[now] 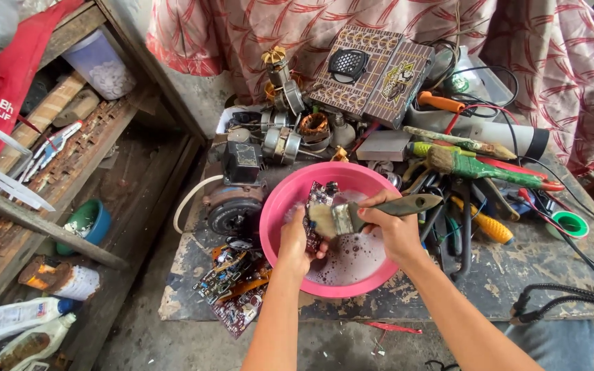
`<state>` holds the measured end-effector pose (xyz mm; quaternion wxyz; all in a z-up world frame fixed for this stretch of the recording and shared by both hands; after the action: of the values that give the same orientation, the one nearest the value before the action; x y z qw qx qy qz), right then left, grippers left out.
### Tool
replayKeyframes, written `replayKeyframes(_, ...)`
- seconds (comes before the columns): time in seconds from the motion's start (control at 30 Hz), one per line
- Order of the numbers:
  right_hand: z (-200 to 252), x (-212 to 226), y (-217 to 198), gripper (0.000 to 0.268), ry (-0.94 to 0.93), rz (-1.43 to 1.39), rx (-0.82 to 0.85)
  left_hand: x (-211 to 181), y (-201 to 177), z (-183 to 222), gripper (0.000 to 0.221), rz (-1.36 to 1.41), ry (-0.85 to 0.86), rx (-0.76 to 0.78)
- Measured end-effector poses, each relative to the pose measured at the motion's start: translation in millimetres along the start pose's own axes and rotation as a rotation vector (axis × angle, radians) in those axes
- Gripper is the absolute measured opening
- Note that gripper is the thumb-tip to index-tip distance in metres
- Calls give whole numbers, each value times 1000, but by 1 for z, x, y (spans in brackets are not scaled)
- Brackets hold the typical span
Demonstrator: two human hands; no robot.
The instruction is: Scrubbing a circuit board with a brush in a bowl of soapy water to clean it.
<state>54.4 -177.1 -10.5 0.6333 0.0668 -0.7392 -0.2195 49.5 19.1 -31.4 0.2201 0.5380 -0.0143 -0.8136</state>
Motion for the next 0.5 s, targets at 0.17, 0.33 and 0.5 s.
replayKeyframes(0.17, 3, 22, -1, 12, -99, -4, -126, -16, 13, 21, 52, -26, 71, 22)
replayKeyframes(0.33, 2, 25, -14, 9, -152, -85, -267, -29, 11, 33, 46, -241, 260, -39)
replayKeyframes(0.5, -2, 18, -14, 10, -156, -66, -262, -42, 11, 49, 65, -998, 330, 49)
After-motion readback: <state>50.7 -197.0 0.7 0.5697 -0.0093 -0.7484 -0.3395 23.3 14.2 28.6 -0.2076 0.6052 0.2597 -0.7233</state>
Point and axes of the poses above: each hand's wrist, its own z-axis away from the middle knuckle, its own y-axis out of the palm, x = y × z, the point moved 4 cm from there along -z, towards the middle knuckle, and after that the axes turned 6 degrees about y, right-handed, at the moved point
